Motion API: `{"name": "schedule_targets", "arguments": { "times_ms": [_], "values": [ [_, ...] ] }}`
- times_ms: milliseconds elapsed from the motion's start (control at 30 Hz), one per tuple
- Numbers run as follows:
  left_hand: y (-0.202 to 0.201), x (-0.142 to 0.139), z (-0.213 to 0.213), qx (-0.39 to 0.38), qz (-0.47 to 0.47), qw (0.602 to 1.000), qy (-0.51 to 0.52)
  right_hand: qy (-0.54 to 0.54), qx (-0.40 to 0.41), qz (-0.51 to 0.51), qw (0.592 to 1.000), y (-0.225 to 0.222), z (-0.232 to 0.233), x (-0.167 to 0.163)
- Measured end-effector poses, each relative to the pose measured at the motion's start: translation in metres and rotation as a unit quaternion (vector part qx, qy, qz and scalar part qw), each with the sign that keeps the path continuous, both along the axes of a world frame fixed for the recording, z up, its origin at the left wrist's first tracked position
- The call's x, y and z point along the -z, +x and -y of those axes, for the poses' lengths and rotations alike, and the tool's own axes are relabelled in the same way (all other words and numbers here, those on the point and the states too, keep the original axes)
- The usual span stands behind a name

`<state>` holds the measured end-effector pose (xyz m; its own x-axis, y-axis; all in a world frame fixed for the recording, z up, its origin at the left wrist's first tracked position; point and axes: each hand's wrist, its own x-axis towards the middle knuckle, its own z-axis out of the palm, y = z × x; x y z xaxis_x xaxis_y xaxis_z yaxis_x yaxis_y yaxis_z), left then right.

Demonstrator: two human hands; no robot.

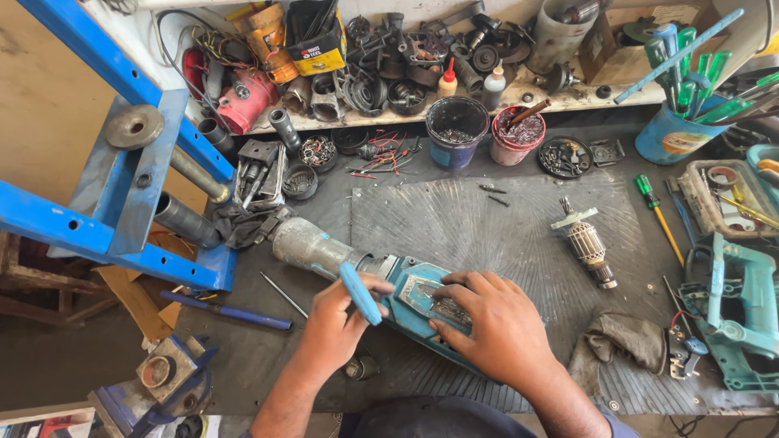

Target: The person places a motor rotor into a motor housing, then uses a blue T-handle hex key to tighten several screws on the housing. The person also uses a hammer to tap the housing. The task ends with the motor partially assembled on the workbench.

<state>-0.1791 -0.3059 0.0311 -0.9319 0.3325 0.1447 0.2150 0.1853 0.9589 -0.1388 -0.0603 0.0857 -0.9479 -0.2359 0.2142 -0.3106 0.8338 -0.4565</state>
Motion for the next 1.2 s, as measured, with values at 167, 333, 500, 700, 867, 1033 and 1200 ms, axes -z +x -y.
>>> {"name": "schedule_targets", "arguments": {
  "times_ms": [167,333,500,700,867,1033,1200],
  "values": [
    [0.002,-0.014,0.001,0.069,-0.003,0.998,0.003,0.003,-0.001,-0.01,1.0,0.001,-0.002,0.001],
    [0.003,-0.008,-0.008,-0.063,0.044,0.974,-0.215,0.003,0.001,0.002,1.0,0.0,-0.001,0.001],
    [0.001,-0.016,-0.004,0.046,-0.006,0.999,0.01,0.002,-0.002,-0.001,1.0,0.001,-0.002,0.001],
    [0.002,-0.018,0.0,0.033,0.01,0.993,-0.111,-0.002,-0.008,-0.014,1.0,0.001,-0.005,0.001],
    [-0.001,-0.006,0.001,0.02,-0.06,0.997,-0.035,-0.001,-0.007,-0.009,1.0,0.0,-0.005,0.0],
    [-0.003,-0.009,0.002,0.014,-0.015,1.0,-0.009,0.0,-0.006,-0.006,1.0,0.0,-0.004,-0.001],
    [-0.004,-0.011,-0.002,0.027,-0.054,0.998,-0.013,-0.006,-0.005,-0.01,1.0,-0.001,-0.005,-0.001]
  ]
}}
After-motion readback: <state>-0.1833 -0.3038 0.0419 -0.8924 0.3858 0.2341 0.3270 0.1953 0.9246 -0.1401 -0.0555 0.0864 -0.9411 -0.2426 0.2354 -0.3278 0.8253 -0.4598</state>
